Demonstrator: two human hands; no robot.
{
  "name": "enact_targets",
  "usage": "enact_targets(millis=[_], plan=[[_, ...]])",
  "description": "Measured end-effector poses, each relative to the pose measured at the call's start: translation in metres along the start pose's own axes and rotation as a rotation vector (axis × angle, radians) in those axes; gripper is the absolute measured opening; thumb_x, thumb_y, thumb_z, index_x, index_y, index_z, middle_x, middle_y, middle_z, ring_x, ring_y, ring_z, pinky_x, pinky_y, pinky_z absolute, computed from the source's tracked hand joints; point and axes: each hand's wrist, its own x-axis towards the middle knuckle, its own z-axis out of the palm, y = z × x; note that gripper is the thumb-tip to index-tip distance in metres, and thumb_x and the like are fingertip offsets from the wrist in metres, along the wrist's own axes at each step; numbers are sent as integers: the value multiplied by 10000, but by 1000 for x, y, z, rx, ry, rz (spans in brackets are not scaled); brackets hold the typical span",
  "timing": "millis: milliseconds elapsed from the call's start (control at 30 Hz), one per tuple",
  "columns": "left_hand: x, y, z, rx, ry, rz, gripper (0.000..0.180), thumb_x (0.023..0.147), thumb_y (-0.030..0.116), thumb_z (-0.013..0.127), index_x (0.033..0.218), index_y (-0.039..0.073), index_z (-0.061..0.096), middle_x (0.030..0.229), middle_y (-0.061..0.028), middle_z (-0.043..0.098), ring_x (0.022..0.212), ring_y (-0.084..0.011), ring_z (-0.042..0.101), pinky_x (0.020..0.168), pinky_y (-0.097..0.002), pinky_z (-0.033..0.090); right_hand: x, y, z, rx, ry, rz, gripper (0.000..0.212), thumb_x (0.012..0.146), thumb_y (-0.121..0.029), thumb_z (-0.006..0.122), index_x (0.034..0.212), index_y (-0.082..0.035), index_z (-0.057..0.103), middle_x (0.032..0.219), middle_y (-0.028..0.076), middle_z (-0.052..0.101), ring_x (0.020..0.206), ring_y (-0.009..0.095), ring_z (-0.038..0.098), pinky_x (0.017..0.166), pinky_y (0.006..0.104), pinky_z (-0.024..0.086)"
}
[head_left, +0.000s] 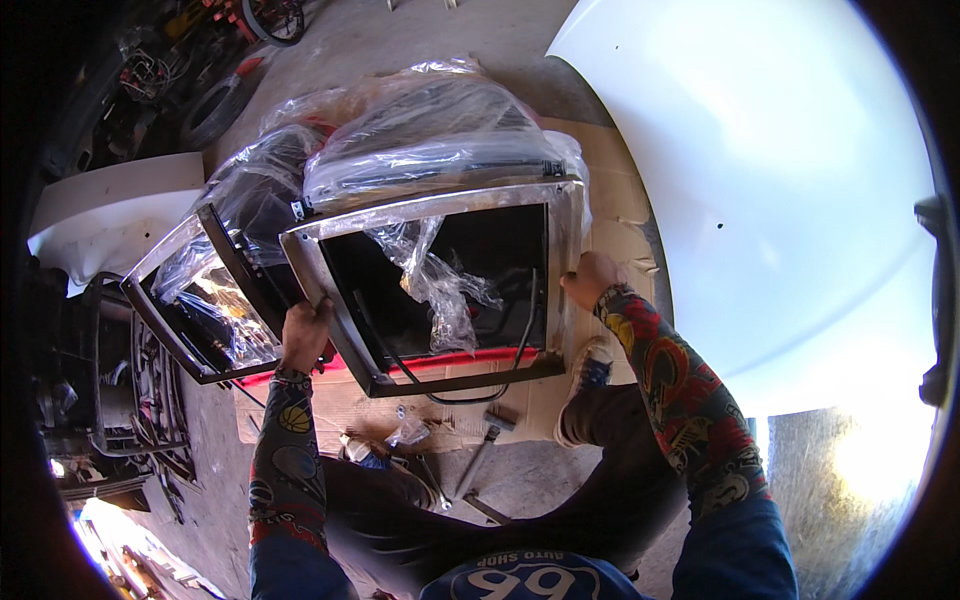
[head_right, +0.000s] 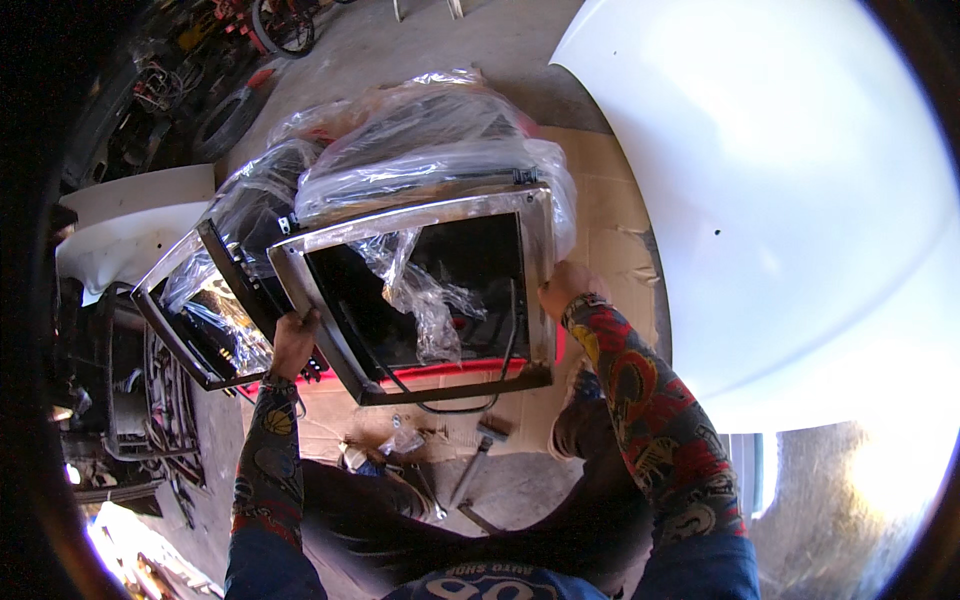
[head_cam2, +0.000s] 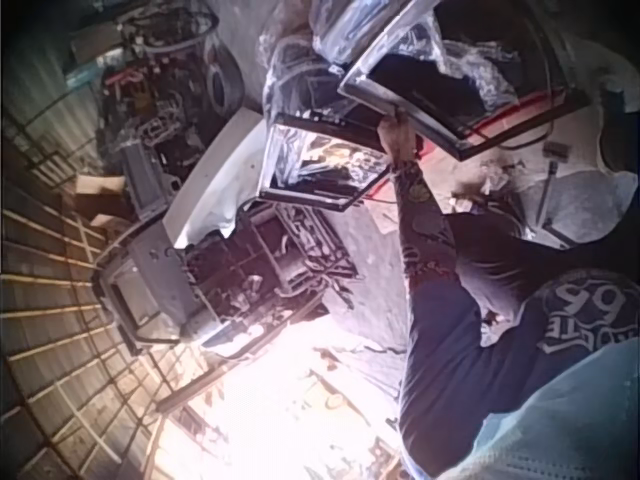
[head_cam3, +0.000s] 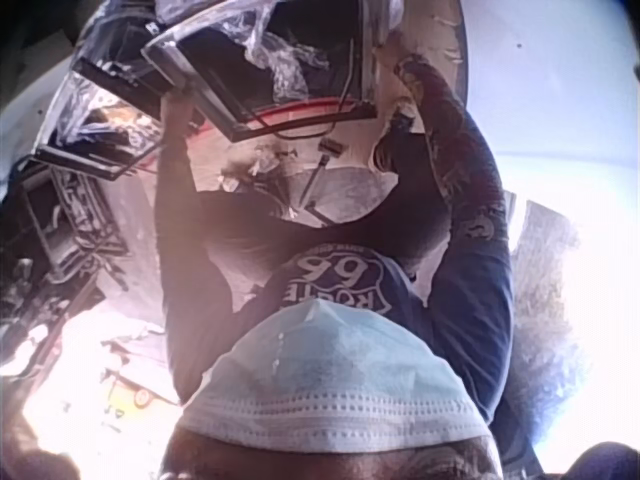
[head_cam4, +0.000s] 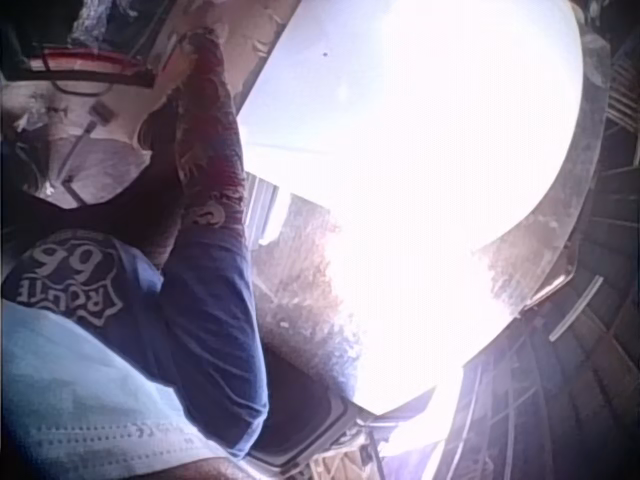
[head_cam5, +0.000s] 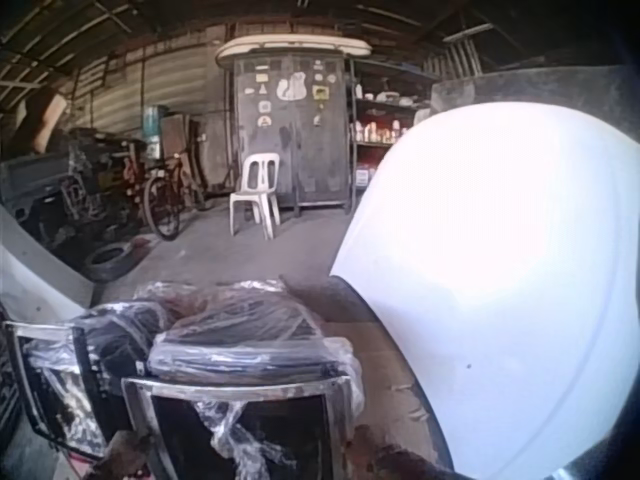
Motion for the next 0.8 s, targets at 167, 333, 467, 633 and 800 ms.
enact_targets(millis=[167, 333, 467, 633, 800], plan=[[1, -2, 4, -67, 124, 58, 378, 909, 332, 624, 838, -37, 666, 664, -240, 617, 677, -405, 658, 605, -450, 475, 1, -6, -11, 17, -8, 24, 420, 839, -359, 632, 1016, 19, 682, 1056, 246, 676, 1026, 386, 650, 885, 454, 522], [4, -3, 3, -79, 119, 36, 393, 910, 353, 626, 852, -34, 664, 675, -236, 617, 673, -399, 654, 608, -446, 474, -2, -14, -20, -1, -16, 49, 385, 863, -325, 592, 1074, -20, 696, 1129, 220, 667, 1062, 370, 647, 909, 444, 521], [9, -4, 3, -39, 139, 28, 404, 912, 361, 620, 855, -37, 664, 677, -241, 615, 669, -394, 653, 618, -449, 475, -4, -15, -24, 9, -12, 41, 385, 867, -329, 576, 1061, -21, 700, 1106, 221, 672, 1048, 377, 648, 898, 441, 526], [9, -2, 2, -12, 117, -3, 400, 915, 356, 618, 867, -39, 667, 685, -246, 618, 691, -386, 656, 624, -453, 464, -6, -15, -26, 28, 17, 24, 367, 869, -322, 567, 991, -6, 709, 1067, 231, 677, 1031, 386, 650, 887, 445, 528], [7, -1, 1, -74, 99, -22, 396, 919, 350, 606, 899, -41, 668, 713, -253, 627, 706, -382, 658, 630, -451, 458, -7, -15, -24, 24, 15, 18, 361, 858, -315, 580, 992, -3, 703, 1055, 236, 679, 1021, 388, 652, 886, 451, 526]])
